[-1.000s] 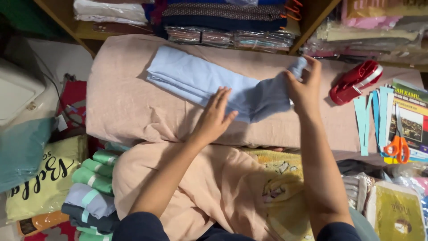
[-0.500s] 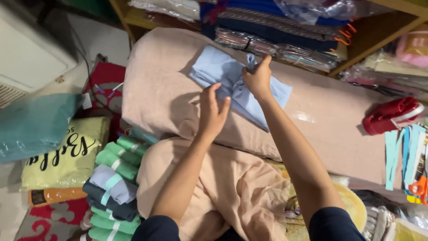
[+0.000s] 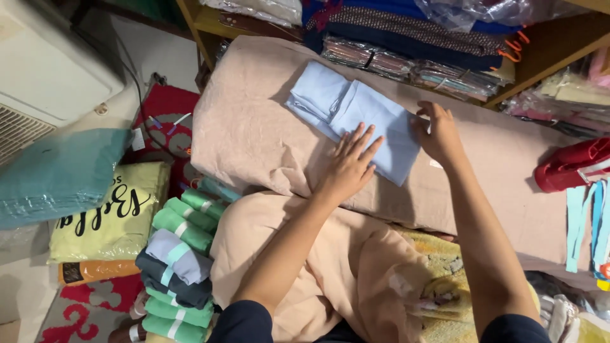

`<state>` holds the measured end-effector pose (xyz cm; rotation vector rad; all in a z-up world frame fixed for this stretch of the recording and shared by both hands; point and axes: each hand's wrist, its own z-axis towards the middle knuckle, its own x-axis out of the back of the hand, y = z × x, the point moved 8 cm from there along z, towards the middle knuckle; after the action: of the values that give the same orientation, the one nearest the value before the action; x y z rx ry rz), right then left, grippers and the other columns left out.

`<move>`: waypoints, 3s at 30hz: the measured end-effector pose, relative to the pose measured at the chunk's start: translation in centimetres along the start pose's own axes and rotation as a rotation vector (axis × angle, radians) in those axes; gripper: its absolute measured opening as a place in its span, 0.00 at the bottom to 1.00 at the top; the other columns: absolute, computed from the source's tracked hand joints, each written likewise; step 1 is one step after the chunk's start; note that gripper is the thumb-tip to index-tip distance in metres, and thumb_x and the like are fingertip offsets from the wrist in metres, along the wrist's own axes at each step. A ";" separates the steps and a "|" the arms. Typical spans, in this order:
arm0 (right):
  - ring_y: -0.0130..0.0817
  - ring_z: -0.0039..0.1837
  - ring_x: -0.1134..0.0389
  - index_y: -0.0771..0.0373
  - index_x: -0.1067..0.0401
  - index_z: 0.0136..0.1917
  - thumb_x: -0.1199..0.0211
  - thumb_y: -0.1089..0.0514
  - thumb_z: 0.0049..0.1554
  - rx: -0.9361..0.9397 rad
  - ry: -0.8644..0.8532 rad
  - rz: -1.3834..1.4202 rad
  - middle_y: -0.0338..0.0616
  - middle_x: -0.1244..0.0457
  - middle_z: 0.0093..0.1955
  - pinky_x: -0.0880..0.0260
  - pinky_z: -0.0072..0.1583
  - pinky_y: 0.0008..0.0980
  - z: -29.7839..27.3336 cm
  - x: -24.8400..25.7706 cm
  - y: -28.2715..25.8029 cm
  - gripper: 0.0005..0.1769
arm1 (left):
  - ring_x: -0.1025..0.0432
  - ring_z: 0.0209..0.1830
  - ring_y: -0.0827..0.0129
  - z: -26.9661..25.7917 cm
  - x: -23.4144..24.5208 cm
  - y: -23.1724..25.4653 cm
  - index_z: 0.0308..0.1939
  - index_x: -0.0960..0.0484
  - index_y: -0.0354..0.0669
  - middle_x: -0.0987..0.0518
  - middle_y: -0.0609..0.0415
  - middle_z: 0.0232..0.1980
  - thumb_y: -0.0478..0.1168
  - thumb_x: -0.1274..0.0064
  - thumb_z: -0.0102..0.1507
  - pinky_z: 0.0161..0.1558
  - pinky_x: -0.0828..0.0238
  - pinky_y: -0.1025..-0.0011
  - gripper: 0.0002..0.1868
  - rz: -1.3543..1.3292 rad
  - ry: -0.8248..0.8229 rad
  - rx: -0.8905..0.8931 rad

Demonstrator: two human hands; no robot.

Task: Folding, rolling, and taping pieces of light blue cloth for packaging or storage.

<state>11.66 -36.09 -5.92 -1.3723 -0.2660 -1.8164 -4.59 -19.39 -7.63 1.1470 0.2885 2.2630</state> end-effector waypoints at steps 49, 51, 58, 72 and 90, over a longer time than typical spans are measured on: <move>0.45 0.59 0.32 0.63 0.24 0.57 0.30 0.61 0.48 0.267 -0.137 -0.209 0.47 0.40 0.59 0.29 0.58 0.34 -17.1 2.0 -6.7 0.22 | 0.23 0.56 0.45 -6.3 1.2 11.8 0.52 0.17 0.30 0.19 0.33 0.51 0.36 0.63 0.70 0.63 0.28 0.50 0.19 0.391 0.118 -0.504; 0.42 0.57 0.34 0.61 0.23 0.54 0.28 0.57 0.46 0.273 -0.103 -0.252 0.45 0.39 0.58 0.31 0.56 0.36 -17.0 2.5 -6.7 0.21 | 0.25 0.62 0.45 -6.2 1.0 12.1 0.55 0.18 0.31 0.20 0.32 0.56 0.37 0.64 0.70 0.65 0.29 0.52 0.20 0.404 0.118 -0.493; 0.43 0.74 0.37 0.59 0.24 0.51 0.41 0.61 0.57 0.405 -0.055 -0.297 0.46 0.36 0.64 0.37 0.65 0.38 -15.7 5.9 -9.6 0.09 | 0.26 0.64 0.45 -7.6 -1.5 10.6 0.60 0.21 0.30 0.22 0.31 0.60 0.36 0.63 0.71 0.65 0.30 0.55 0.20 0.401 0.053 -0.459; 0.47 0.59 0.25 0.60 0.32 0.58 0.38 0.64 0.58 0.147 -0.321 0.018 0.47 0.28 0.49 0.29 0.65 0.46 -15.0 4.3 -6.8 0.15 | 0.20 0.52 0.53 -6.4 -0.6 5.5 0.52 0.19 0.39 0.16 0.42 0.46 0.38 0.53 0.68 0.58 0.24 0.60 0.12 -0.020 -0.190 -0.097; 0.42 0.30 0.35 0.52 0.47 0.69 0.35 0.56 0.64 -0.461 -0.126 0.322 0.40 0.37 0.28 0.37 0.39 0.36 -12.9 1.2 -1.9 0.27 | 0.20 0.34 0.44 -3.0 0.0 0.4 0.42 0.16 0.38 0.17 0.38 0.29 0.45 0.52 0.69 0.36 0.24 0.54 0.15 -0.092 -0.179 0.718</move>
<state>1.19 -43.20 -9.17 -1.7329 0.3161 -1.5757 -7.13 -19.47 -9.26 1.6259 1.1171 1.9963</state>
